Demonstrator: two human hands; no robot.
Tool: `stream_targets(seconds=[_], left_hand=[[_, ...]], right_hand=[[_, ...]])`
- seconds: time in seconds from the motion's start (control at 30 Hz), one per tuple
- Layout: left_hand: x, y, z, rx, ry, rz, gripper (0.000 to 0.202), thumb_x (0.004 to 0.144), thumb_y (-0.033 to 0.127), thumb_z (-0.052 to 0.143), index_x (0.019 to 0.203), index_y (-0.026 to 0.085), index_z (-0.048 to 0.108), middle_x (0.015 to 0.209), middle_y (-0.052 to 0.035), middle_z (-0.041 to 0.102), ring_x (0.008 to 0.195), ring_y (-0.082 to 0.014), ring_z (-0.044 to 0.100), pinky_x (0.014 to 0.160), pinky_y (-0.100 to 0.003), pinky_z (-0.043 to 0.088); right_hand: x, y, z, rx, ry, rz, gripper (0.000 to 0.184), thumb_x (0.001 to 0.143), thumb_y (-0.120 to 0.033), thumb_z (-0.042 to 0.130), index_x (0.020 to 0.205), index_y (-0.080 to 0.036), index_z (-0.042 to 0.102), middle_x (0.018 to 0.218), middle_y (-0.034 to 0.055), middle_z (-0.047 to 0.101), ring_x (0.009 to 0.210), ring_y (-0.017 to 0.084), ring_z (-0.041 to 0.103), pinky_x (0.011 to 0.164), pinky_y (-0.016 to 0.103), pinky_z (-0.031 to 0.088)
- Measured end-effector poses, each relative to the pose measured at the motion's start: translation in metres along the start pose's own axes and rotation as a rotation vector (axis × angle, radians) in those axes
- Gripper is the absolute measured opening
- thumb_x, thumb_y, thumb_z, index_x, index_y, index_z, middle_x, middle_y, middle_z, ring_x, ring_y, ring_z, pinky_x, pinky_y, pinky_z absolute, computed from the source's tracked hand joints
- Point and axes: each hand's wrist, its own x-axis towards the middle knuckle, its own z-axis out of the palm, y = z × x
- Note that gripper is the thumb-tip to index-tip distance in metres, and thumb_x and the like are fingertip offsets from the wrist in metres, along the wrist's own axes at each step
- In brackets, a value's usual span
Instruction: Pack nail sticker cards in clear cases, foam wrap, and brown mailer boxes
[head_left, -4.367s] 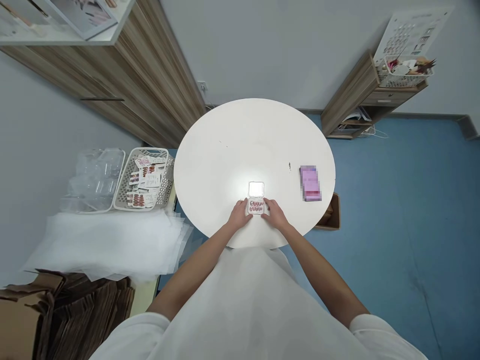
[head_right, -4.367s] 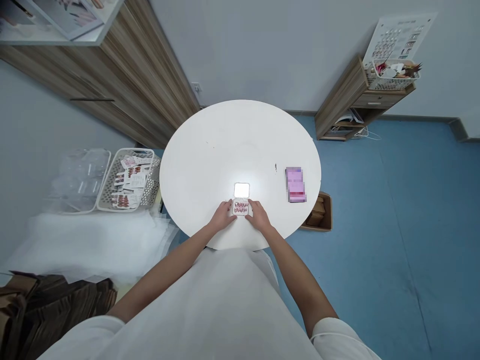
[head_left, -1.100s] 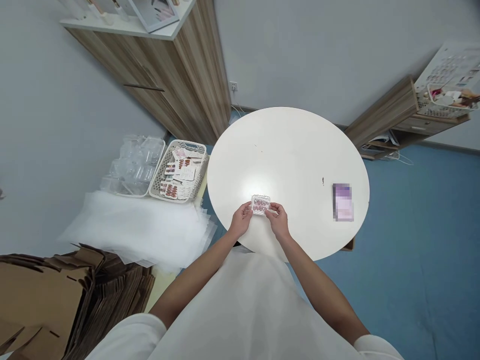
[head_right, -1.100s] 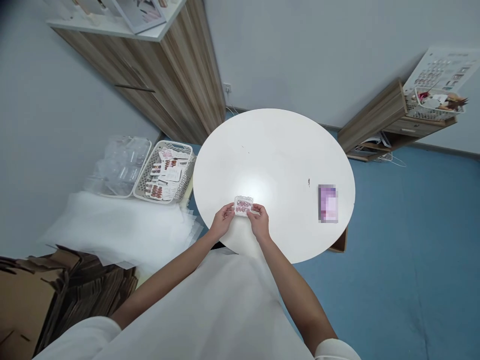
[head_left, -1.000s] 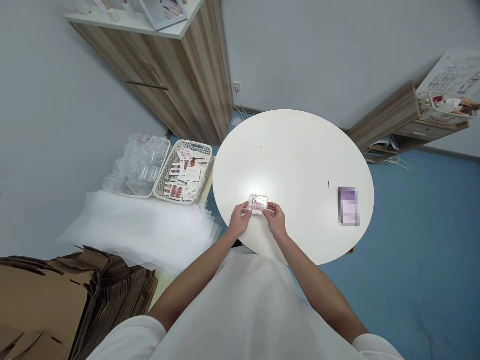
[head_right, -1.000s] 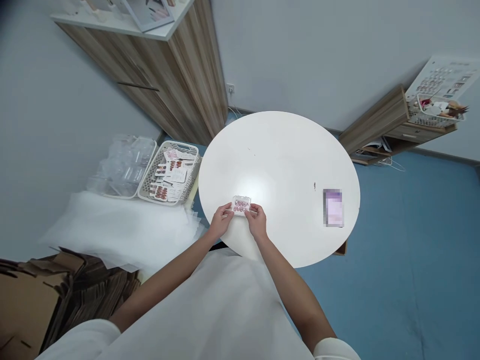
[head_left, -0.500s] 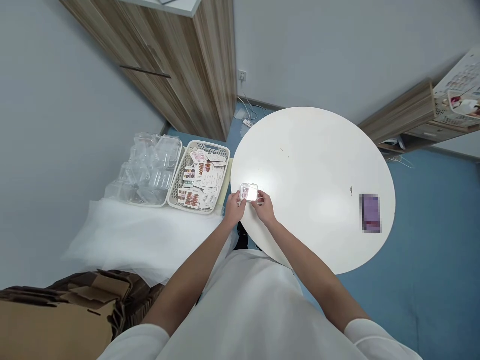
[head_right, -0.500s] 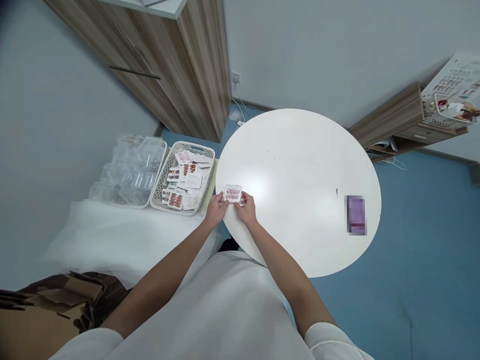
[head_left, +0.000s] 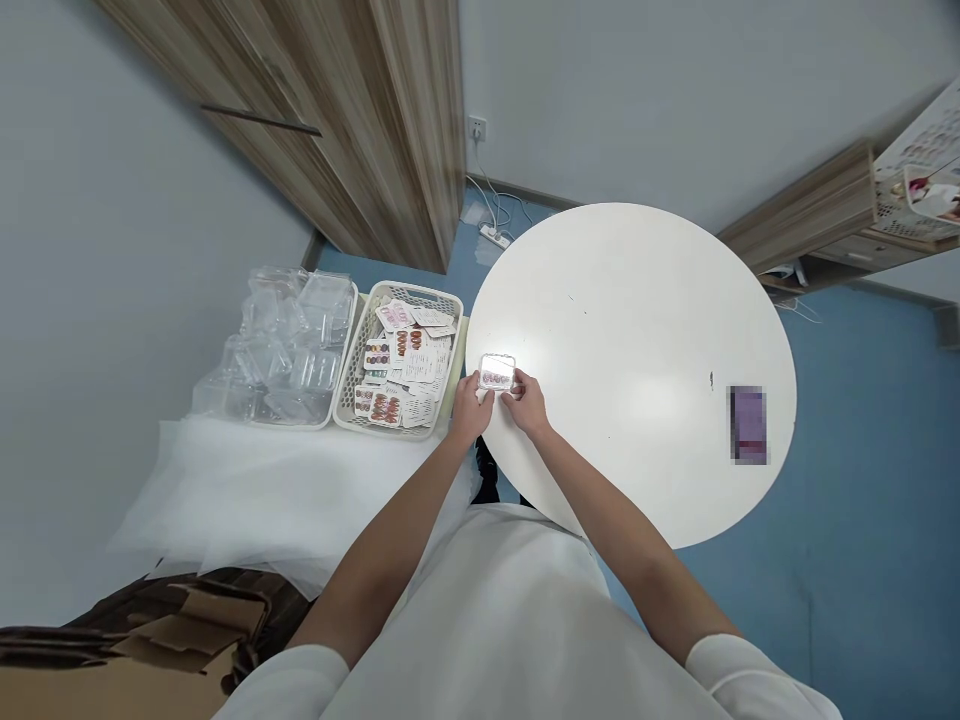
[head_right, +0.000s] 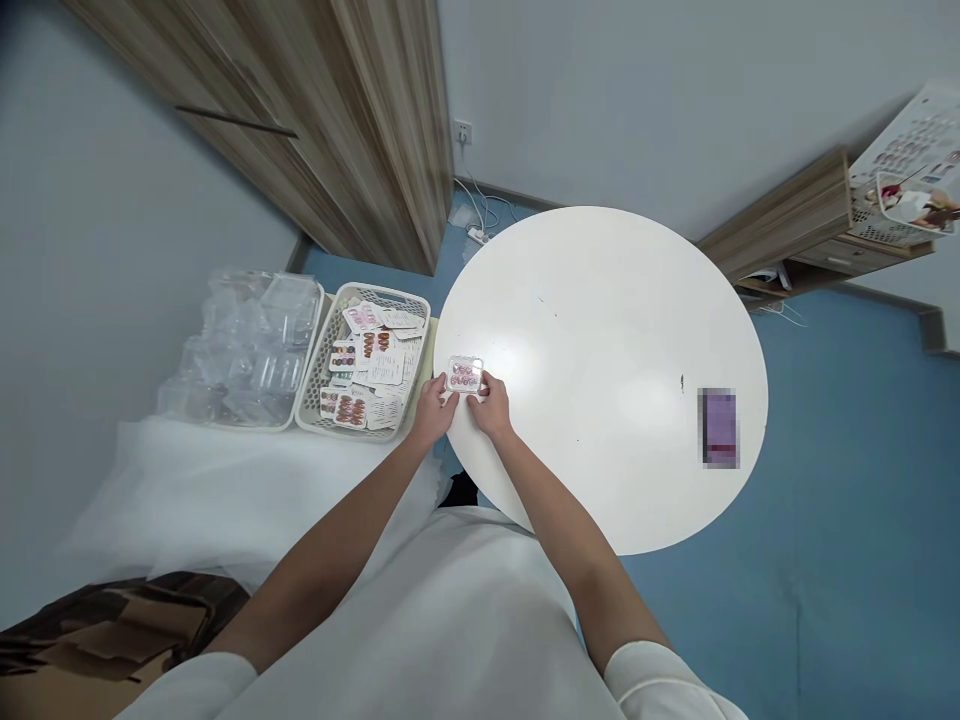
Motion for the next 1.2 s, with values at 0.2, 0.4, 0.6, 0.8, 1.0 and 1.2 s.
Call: stream_targets(seconds=[0.2,0.4,0.6,0.8,1.0,1.2], left_hand=[[0.0,-0.005,0.003,0.065,0.002,0.03,0.054,0.078,0.034,0.048,0.129,0.021,0.033,0.123,-0.0106,0.039,0.11,-0.0222,0.042,0.089,-0.035,0.037],[-0.005,-0.008,0.008,0.05,0.054,0.057,0.057,0.078,0.034,0.048,0.13,0.022,0.029,0.126,-0.011,0.036,0.112,-0.0222,0.042,0.09,-0.035,0.038],[-0.034,-0.011,0.016,0.036,0.176,0.063,0.056,0.076,0.029,0.051,0.128,0.02,0.032,0.127,-0.0115,0.037,0.115,-0.0232,0.039,0.093,-0.037,0.036],[-0.1,-0.024,0.009,0.159,0.316,0.12,0.049,0.077,0.03,0.049,0.124,0.02,0.037,0.124,-0.0107,0.041,0.116,-0.0236,0.037,0.093,-0.038,0.035],[-0.165,-0.051,-0.014,0.336,0.398,-0.061,0.042,0.076,0.031,0.049,0.116,0.018,0.045,0.12,-0.0112,0.044,0.114,-0.0262,0.037,0.095,-0.042,0.032],[-0.198,-0.081,-0.041,0.419,0.436,-0.18,0.044,0.074,0.03,0.051,0.115,0.015,0.046,0.124,-0.0144,0.041,0.12,-0.0288,0.033,0.097,-0.043,0.029]], right_hand=[[-0.001,-0.004,0.001,-0.158,0.015,-0.063,0.061,0.064,-0.025,0.056,0.122,-0.021,0.039,0.111,0.0071,0.046,0.085,0.018,0.049,0.076,0.034,0.045],[-0.01,-0.003,-0.004,-0.156,-0.011,-0.053,0.07,0.064,-0.026,0.057,0.128,-0.022,0.03,0.121,0.0095,0.038,0.093,0.019,0.048,0.072,0.032,0.048],[-0.039,0.009,-0.025,-0.164,-0.05,-0.069,0.062,0.065,-0.026,0.055,0.124,-0.024,0.034,0.121,0.0077,0.04,0.091,0.017,0.047,0.071,0.031,0.048],[-0.073,0.029,-0.032,-0.194,-0.148,-0.188,0.052,0.068,-0.025,0.05,0.119,-0.022,0.037,0.12,0.0086,0.042,0.089,0.016,0.049,0.07,0.031,0.047],[-0.099,0.036,-0.015,-0.342,-0.434,-0.294,0.038,0.071,-0.028,0.048,0.109,-0.022,0.048,0.109,0.0061,0.051,0.088,0.016,0.051,0.073,0.031,0.046],[-0.106,0.037,0.021,-0.496,-0.68,-0.33,0.034,0.069,-0.029,0.052,0.102,-0.021,0.054,0.1,0.0051,0.056,0.086,0.017,0.054,0.076,0.032,0.046]])
